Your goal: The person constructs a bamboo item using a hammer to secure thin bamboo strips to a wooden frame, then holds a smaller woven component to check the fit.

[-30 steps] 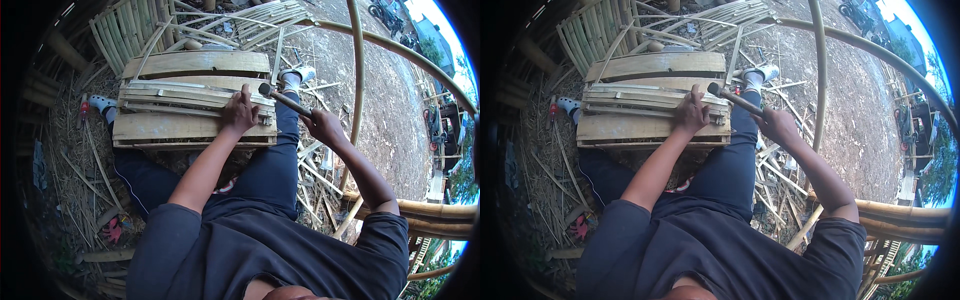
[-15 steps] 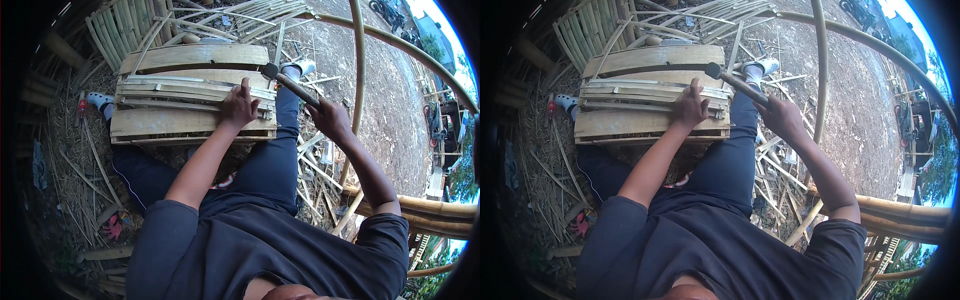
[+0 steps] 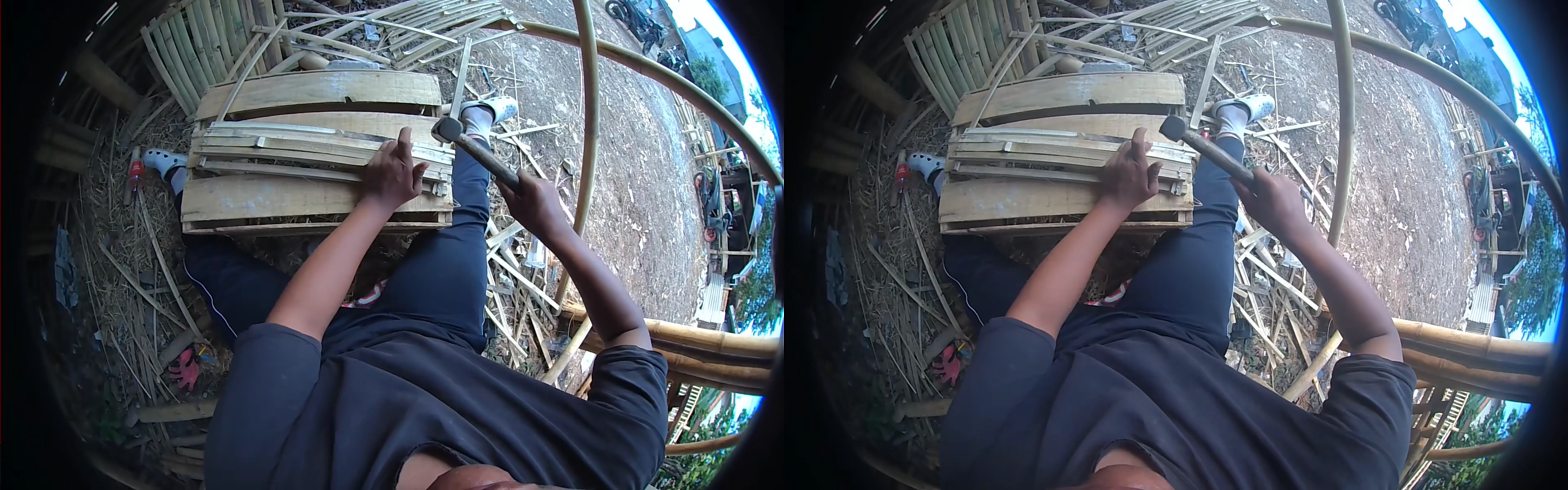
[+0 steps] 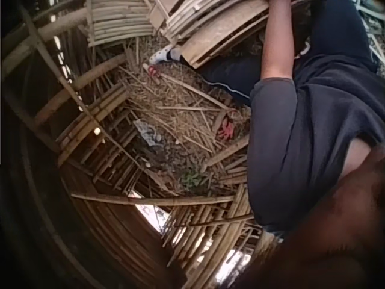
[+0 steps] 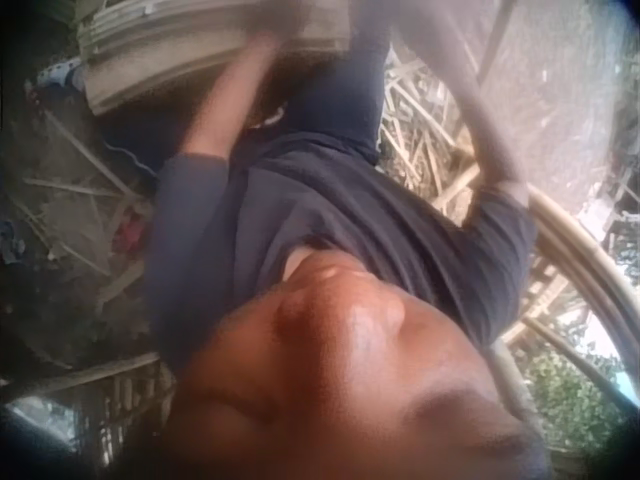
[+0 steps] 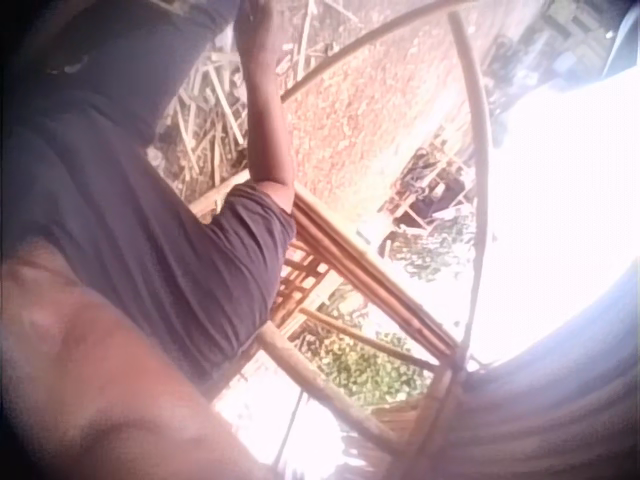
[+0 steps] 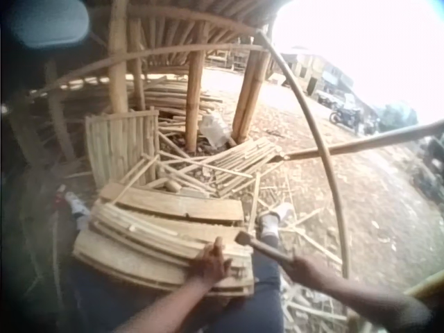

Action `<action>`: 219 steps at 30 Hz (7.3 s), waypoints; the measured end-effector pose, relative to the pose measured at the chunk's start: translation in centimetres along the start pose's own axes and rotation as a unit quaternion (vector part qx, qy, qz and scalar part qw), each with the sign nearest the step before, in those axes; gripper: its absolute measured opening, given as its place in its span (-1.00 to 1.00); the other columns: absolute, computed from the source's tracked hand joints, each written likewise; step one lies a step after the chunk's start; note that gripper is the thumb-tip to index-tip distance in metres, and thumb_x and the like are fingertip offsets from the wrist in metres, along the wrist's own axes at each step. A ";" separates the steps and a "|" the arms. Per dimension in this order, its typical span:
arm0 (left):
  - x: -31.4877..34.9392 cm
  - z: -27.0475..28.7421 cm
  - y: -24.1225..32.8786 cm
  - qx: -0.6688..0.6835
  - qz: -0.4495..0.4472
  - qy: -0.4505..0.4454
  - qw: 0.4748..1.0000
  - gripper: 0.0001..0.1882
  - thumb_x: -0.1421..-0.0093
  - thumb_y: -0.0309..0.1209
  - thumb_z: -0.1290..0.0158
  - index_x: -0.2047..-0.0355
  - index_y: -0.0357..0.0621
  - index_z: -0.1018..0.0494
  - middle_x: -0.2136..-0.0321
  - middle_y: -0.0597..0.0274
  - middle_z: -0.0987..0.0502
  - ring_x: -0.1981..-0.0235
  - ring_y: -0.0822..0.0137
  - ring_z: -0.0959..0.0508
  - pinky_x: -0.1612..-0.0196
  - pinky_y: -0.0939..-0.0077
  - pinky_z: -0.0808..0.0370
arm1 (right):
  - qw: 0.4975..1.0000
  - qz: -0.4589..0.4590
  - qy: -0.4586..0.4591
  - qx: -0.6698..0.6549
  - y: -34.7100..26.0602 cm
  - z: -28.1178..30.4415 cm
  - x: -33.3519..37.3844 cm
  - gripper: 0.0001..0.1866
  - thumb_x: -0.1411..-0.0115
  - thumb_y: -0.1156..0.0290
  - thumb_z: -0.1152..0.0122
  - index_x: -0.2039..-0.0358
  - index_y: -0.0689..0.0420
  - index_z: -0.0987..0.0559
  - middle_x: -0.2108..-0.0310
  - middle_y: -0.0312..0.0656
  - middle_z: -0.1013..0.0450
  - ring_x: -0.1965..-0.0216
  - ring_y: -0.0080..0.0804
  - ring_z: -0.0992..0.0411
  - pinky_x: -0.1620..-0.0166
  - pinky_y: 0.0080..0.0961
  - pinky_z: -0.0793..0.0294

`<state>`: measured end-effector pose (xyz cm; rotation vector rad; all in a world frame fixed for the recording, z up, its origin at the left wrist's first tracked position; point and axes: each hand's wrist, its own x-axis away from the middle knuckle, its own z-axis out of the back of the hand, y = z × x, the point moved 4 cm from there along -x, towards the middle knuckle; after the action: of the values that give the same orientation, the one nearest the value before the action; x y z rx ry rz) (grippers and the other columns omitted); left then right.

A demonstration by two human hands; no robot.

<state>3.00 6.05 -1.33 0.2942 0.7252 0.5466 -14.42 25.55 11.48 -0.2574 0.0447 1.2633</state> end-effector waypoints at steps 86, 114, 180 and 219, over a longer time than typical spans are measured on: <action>11.3 13.3 4.7 0.621 0.448 0.038 0.641 -0.36 -0.44 -0.52 -0.06 -0.36 -0.28 0.06 -0.09 -0.05 -0.41 -0.20 0.08 -0.51 -0.35 0.10 -0.44 | 0.894 -0.049 -0.094 -0.435 -20.2 -7.6 6.0 -0.71 -0.29 0.33 -0.33 0.29 0.34 -0.51 0.53 0.13 -0.51 0.51 0.13 -0.53 0.37 -0.10 -0.49; 10.6 15.5 -2.9 0.632 0.336 -0.014 0.699 -0.46 -0.36 -0.55 -0.14 -0.26 -0.17 -0.18 0.19 0.24 -0.41 0.37 0.45 -0.46 0.27 0.43 -0.49 | 0.839 -0.329 -0.060 -0.430 1.3 -15.5 -7.6 -0.37 -0.41 -0.04 -0.17 0.12 0.44 -0.68 0.42 -0.15 -0.59 0.37 -0.43 -0.48 0.19 -0.35 -0.48; -3.7 6.9 -7.9 -0.036 -0.046 -0.130 0.990 -0.73 -0.29 -0.28 -0.11 0.08 -0.13 -0.55 0.02 0.05 -0.54 -0.13 0.00 -0.49 -0.27 0.15 -0.37 | 0.903 -0.266 0.186 -0.282 -7.7 -15.6 -0.5 -0.31 -0.28 -0.07 -0.33 -0.13 0.30 -0.46 0.07 0.14 -0.54 -0.01 0.13 -0.53 -0.11 -0.12 -0.48; -0.8 8.5 -8.0 -0.080 0.018 -0.067 0.994 -0.77 -0.20 -0.24 -0.07 0.24 -0.07 -0.58 0.20 0.10 -0.59 0.05 0.07 -0.55 -0.13 0.12 -0.39 | 0.844 -0.354 -0.009 -0.402 3.0 -16.2 -15.0 -0.39 -0.49 -0.08 0.06 0.38 0.24 -0.62 0.53 -0.14 -0.52 0.52 -0.32 -0.49 0.40 -0.27 -0.47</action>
<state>11.35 -1.54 1.67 0.1923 0.5436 0.6100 -20.14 8.86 -2.15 -0.9001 -0.5687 0.4729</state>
